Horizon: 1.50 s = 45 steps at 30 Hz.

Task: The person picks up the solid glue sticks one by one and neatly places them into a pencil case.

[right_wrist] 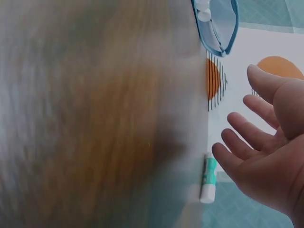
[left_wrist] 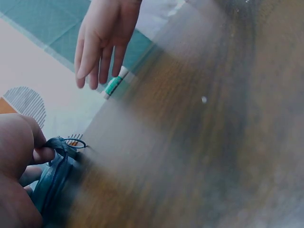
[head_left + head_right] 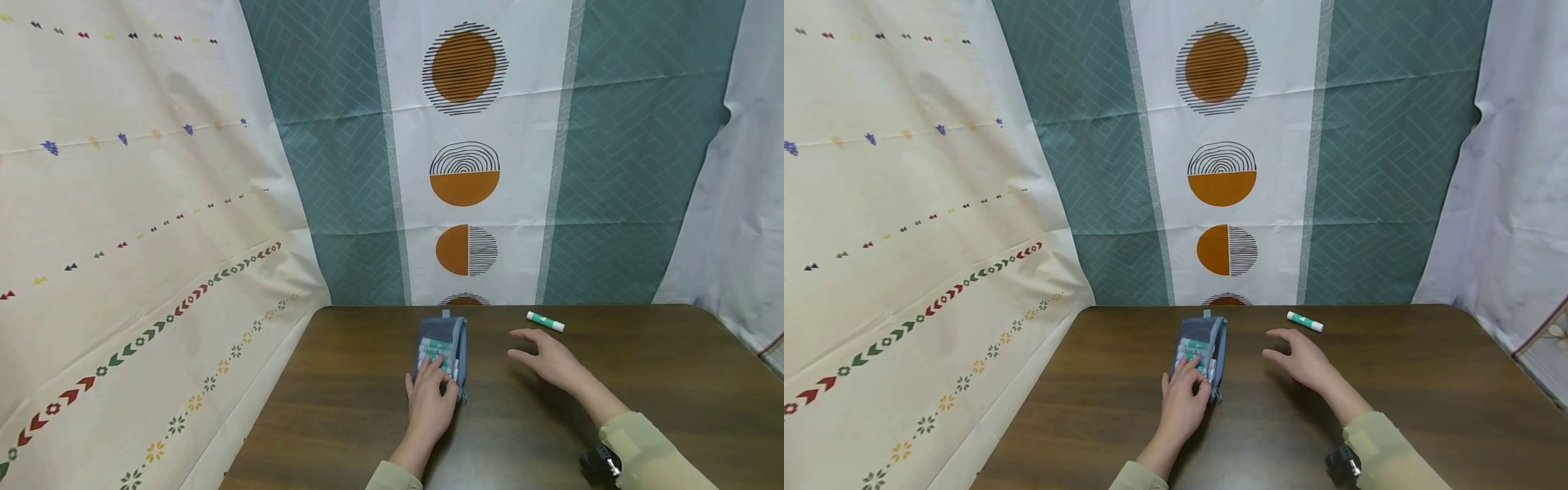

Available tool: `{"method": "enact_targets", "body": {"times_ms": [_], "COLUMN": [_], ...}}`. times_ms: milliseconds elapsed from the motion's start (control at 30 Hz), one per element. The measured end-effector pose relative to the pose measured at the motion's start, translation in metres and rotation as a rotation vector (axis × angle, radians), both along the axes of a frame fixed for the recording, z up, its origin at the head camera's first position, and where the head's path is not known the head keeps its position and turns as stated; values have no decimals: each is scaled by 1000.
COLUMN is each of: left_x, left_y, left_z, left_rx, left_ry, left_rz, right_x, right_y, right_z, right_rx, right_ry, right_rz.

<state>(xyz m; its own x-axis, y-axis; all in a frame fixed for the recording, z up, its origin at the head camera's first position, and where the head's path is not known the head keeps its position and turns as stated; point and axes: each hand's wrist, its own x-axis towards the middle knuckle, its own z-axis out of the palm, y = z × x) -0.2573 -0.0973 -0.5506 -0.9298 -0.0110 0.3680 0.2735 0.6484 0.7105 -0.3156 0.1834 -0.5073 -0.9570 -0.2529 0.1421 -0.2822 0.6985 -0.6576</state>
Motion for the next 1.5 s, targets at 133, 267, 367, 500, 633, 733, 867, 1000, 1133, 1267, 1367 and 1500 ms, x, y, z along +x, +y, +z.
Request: {"method": "enact_targets", "body": {"times_ms": [133, 267, 367, 500, 633, 733, 867, 1000, 1133, 1267, 1367, 1500], "left_x": [0, 0, 0, 0, 0, 0, 0, 0, 0, -1, -1, -1], "left_y": [0, -1, -1, -1, -1, -1, -1, -1, -1, -1, -1, -1], "left_z": [-1, -1, -2, -2, -3, -3, -3, -3, -3, -2, -1, -1], "left_rx": [-3, -8, -10, -12, -16, -18, -17, -16, -12, -8, -4, 0], "left_ry": [1, 4, 6, 4, 3, 6, 10, 3, -7, -4, 2, 2], "left_rz": [3, 4, 4, 6, 9, 12, 13, 10, 7, 4, -1, -7], "right_x": [0, -2, -3, -4, -5, -7, -13, -20, -27, -31, -33, -35], "right_y": [9, 16, 23, 32, 41, 48, 55, 62, 70, 77, 82, 88], "right_z": [2, 2, 0, -2, -5, -7, -7, -8, -12, -17, -20, -23], "right_rx": [3, 13, 32, 34, 9, 10, 23, 32, 43, 46, 41, 39], "right_ry": [18, 37, 55, 65, 69, 86, 110, 114, 113, 107, 90, 58], "right_rz": [-10, -24, -37, -72, -111, -128, -139, -148, -163, -178, -179, -182]}}
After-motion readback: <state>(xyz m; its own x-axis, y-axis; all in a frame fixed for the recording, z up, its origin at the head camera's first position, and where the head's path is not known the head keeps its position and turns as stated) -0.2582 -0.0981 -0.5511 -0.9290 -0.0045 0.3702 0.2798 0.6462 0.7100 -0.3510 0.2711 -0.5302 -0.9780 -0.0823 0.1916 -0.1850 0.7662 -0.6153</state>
